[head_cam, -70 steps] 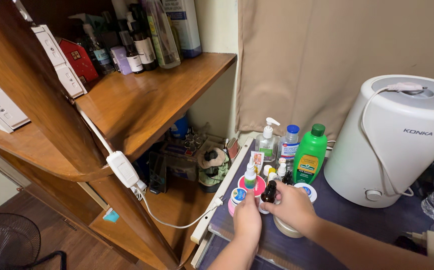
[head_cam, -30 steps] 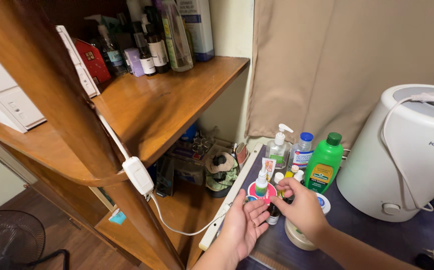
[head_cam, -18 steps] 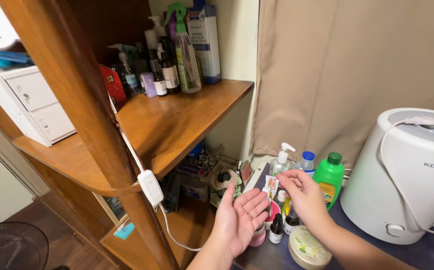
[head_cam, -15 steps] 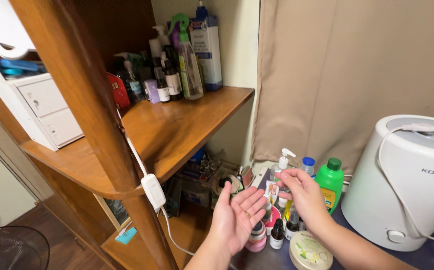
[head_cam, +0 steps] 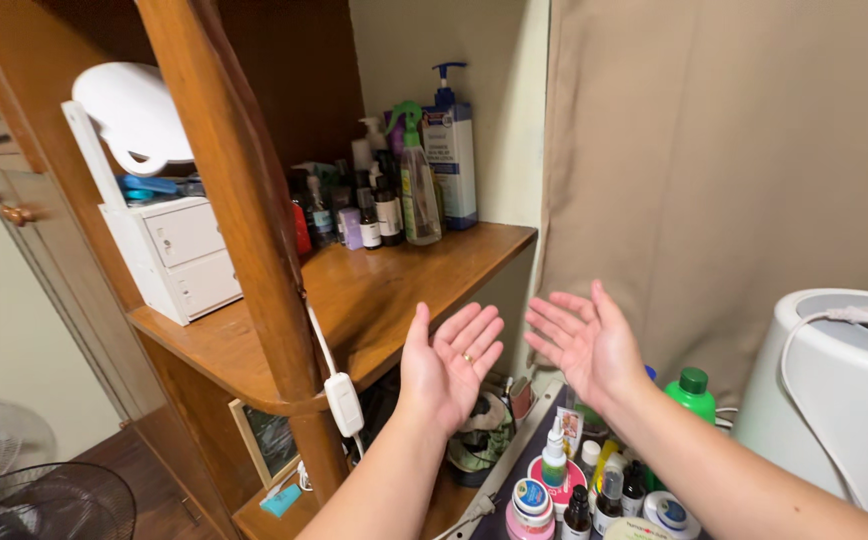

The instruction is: The person moves various personal care items from a wooden shelf to a lower surface. They handle a humidifier, several bottles, tubes, and jars, placing them one by one onto the surface below.

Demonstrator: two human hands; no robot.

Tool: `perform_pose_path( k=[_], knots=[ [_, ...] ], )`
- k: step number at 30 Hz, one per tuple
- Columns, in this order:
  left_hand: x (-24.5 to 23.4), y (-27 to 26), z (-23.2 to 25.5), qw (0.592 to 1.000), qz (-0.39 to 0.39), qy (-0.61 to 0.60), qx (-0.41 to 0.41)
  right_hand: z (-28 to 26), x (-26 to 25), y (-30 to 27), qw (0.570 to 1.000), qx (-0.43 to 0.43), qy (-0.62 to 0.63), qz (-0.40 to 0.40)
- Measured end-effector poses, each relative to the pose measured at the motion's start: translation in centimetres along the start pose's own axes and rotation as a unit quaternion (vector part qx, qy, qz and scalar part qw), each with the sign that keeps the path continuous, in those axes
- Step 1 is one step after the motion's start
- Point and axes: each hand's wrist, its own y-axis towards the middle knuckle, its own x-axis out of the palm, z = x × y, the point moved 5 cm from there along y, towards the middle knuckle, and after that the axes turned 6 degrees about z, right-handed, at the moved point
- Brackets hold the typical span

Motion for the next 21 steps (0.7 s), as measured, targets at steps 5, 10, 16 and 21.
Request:
perform_pose_path(
  k=[5,10,16,21],
  knots=[
    [2.3,0.9,3.0,0.999,-0.011,0.026,0.043,-1.0,3.5,1.9,0.999,-0.007,0.013,-0.044],
    [3.1,2.6,5.5,0.996,0.000,0.038,0.075,-1.3,5.9,4.3,0.998,-0.005,-0.001,-0.062],
    [2.1,5.1,8.1,0.990,0.047,0.065,0.119,-0.1,7.4,8.4,0.995,-0.011,-0.056,-0.078],
    [1.0,8.1,9.8,0.981,0.094,0.089,0.147,1.1,8.5,11.9,0.987,-0.052,-0.121,-0.090]
  ],
)
